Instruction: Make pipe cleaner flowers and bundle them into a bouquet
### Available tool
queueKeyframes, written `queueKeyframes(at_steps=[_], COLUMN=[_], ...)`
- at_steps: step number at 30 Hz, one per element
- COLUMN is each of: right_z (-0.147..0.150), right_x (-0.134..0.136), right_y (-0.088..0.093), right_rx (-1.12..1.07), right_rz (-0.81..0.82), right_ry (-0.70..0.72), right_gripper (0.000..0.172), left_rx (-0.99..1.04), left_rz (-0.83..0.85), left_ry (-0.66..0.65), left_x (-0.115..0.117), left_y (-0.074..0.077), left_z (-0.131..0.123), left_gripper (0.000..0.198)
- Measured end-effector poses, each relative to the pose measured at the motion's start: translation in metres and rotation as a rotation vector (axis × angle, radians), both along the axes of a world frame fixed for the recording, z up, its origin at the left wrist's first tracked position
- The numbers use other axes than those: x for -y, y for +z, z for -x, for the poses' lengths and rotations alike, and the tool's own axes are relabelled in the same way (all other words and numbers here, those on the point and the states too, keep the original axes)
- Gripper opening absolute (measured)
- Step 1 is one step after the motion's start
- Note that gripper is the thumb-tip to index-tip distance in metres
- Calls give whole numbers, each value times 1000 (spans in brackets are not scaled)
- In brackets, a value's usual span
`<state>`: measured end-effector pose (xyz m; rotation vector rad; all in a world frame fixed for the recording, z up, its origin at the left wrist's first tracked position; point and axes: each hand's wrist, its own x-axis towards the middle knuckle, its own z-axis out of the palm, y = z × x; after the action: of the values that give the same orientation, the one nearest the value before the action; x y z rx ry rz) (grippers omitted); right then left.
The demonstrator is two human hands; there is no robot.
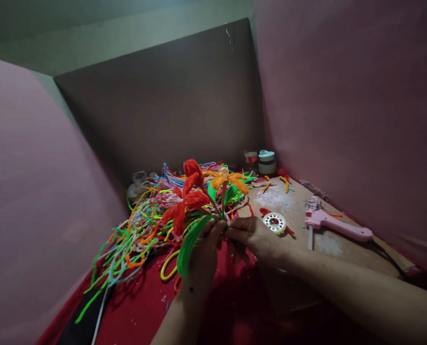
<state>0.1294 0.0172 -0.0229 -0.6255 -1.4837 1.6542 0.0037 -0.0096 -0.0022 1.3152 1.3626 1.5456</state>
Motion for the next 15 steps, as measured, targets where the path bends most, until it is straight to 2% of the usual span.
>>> queueKeyframes(at_steps=[4, 8, 12, 15], right_z=[0, 1, 2, 1], right_x=[-1, -3, -2, 0], right_y=[-2, -4, -3, 1], right_rx=[18, 5, 23, 70], right_rz=[-17, -26, -33, -42], right_ry=[-35, 16, 8, -10], right_gripper=[32, 34, 33, 32], left_rx=[-57, -105, 18, 78], left_rz=[-3, -25, -1, 6], left_ry=[-60, -39, 41, 41], left_x=[0, 4, 5, 3], left_y=[2, 8, 6, 2], left_z=[3, 3, -2, -4], left_gripper=[25, 27, 16, 16])
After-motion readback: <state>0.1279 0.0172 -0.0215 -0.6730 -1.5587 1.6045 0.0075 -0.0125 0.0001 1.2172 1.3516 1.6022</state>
